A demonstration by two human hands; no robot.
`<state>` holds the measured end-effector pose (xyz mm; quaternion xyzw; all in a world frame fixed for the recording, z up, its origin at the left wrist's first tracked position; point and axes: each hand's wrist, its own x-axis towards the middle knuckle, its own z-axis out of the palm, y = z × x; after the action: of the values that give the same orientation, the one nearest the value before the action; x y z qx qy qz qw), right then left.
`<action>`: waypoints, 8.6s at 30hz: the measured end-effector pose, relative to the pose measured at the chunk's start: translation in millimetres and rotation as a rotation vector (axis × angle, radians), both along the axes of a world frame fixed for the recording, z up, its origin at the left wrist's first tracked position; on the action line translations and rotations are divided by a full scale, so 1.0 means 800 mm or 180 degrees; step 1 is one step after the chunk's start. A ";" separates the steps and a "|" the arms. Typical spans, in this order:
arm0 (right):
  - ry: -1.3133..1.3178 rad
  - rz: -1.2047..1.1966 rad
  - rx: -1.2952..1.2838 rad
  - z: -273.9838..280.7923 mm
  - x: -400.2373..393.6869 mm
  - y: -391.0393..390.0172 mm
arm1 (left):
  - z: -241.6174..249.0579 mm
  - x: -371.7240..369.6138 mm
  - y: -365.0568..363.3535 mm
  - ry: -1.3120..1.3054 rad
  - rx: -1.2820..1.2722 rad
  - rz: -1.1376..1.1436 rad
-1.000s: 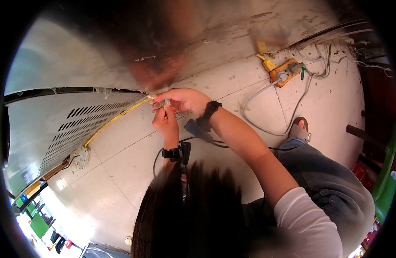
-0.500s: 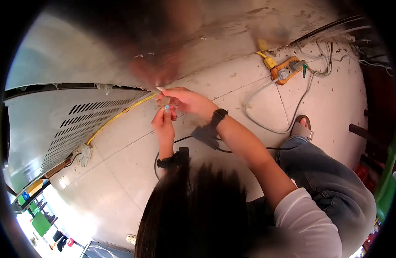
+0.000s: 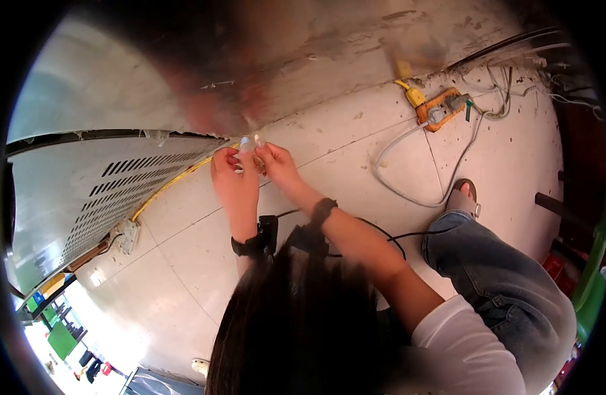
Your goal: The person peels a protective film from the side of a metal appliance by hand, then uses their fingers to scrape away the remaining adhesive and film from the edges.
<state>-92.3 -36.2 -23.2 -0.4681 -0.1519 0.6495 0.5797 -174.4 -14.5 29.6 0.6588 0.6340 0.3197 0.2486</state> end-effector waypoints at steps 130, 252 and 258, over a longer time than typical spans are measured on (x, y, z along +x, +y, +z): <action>-0.0421 -0.3251 -0.1350 -0.004 -0.118 0.103 | -0.079 -0.092 -0.012 -0.1484 -0.0145 0.0105; -0.1147 -0.0345 0.0020 0.018 -0.039 0.022 | -0.050 -0.084 -0.002 -0.1171 -0.0357 -0.0015; -0.2964 -0.0433 0.0079 0.026 -0.048 0.034 | -0.025 -0.101 -0.033 -0.1134 -0.0490 0.0155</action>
<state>-130.6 -8.8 -2.3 -0.7116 -0.3726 0.3291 0.4966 -255.2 -40.7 9.5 0.5553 0.6183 0.3877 0.3987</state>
